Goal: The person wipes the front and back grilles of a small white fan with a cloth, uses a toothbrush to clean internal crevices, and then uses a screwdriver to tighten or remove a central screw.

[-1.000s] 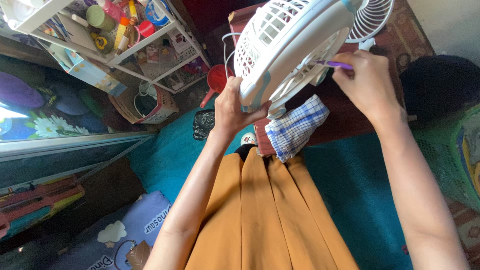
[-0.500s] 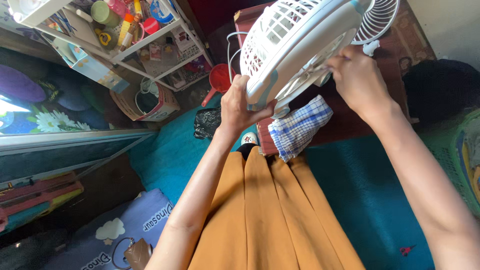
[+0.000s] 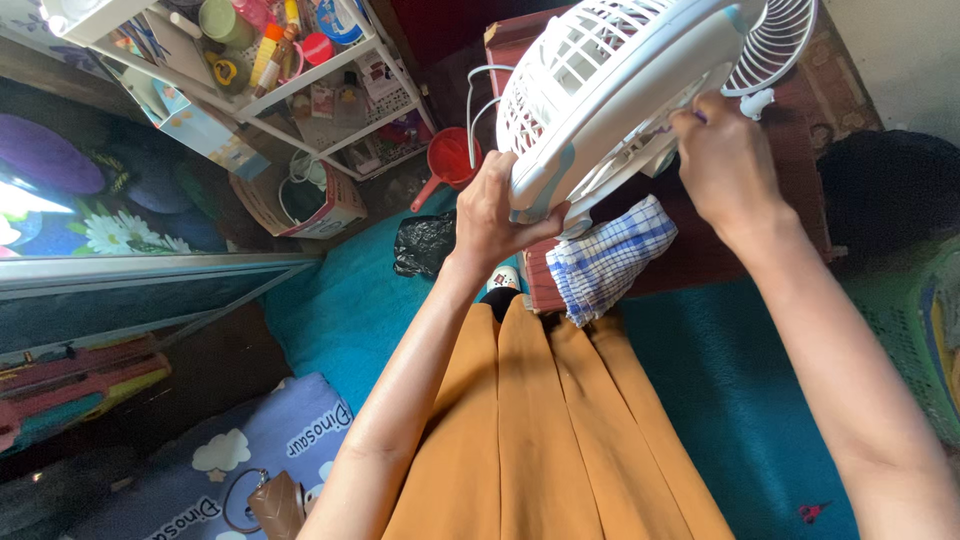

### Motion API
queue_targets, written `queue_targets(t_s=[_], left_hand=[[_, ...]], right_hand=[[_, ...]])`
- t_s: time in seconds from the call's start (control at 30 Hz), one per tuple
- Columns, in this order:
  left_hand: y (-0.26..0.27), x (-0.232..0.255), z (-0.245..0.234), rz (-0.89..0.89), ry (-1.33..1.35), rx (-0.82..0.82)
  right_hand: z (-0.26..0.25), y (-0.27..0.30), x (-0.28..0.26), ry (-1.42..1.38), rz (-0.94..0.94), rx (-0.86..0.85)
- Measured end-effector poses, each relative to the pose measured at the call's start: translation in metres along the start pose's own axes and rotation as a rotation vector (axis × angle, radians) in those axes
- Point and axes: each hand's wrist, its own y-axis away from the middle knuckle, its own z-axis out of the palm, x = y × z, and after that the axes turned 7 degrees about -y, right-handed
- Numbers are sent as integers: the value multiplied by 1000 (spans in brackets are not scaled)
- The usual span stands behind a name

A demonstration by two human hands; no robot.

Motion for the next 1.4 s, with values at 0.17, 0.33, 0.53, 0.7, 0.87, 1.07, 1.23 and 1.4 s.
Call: queue_targets(t_s=[0.17,0.33,0.53,0.7,0.87,1.07,1.23,1.4], left_hand=[[0,3,3,12,-1,-6],[-3,4,2,24,12,-5],[-2,4,3,17,-3,-3],[-4,5,1,24,6,0],[-7,6,0,44,12,14],[-5,6,4,7,37,19],[-4,7,3,-22,36,26],[-4,9,4,-32,43,34]], right_hand=[[-7,-7,10,0,-2,-19],[-1,-6,-6,72,-59,15],[-81,26,-20,-255,44,111],[-95,65,-50,-260,124,310],[-85,99,-40,-277,300,382],[-42,91,-31,-332,128,209],[-23,40,0,-331,33,2],[-21,8,11,-321,-41,-88]])
